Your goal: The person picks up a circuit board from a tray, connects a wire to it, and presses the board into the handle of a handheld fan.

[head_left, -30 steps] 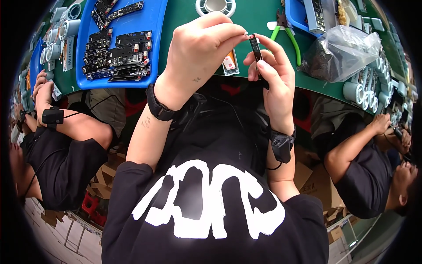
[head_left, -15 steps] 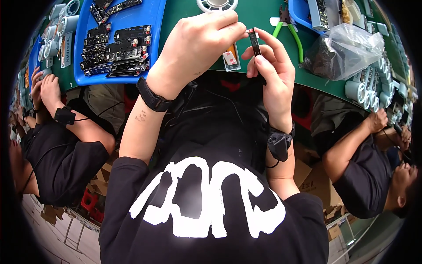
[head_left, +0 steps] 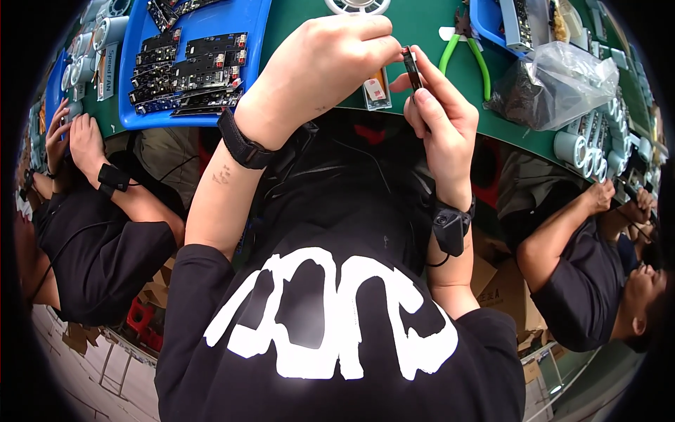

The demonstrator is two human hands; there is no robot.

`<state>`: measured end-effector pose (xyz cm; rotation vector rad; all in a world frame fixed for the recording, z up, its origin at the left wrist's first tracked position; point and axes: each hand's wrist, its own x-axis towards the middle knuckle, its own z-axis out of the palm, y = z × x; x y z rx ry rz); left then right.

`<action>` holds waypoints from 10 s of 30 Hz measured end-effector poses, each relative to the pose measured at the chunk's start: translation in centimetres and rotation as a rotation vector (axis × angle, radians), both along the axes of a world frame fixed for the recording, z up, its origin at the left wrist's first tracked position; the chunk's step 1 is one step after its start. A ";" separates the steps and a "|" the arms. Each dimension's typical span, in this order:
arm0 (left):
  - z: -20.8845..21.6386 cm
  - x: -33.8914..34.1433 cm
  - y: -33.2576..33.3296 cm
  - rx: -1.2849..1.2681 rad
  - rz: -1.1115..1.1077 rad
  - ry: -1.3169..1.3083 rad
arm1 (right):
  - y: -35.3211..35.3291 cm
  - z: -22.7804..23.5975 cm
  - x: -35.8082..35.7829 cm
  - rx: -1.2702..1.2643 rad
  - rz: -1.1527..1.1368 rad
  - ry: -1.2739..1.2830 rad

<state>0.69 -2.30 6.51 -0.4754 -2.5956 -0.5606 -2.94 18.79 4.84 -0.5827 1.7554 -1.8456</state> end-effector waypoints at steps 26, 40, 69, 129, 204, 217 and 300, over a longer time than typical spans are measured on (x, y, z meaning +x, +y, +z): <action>-0.7 0.4 -0.1 0.112 0.059 0.157 | -0.9 -0.6 0.5 -0.140 -0.053 -0.062; -1.8 -1.8 -0.6 0.181 -0.150 0.534 | 0.7 0.1 -1.3 -0.034 0.101 0.012; -2.6 1.7 2.1 0.544 0.440 0.183 | -1.7 1.4 -1.2 0.005 -0.182 0.056; 1.6 0.3 -0.6 0.348 0.101 -0.102 | -1.9 1.3 0.0 0.292 -0.062 0.442; 2.4 -0.5 -2.1 0.264 -0.070 -0.116 | -1.2 4.7 -10.3 0.366 0.622 0.126; 0.2 0.9 2.5 0.524 0.398 0.154 | -0.8 4.2 -7.9 0.192 0.438 -0.070; -2.6 3.6 1.8 0.238 0.419 0.086 | -4.6 3.5 1.3 0.262 -0.182 0.065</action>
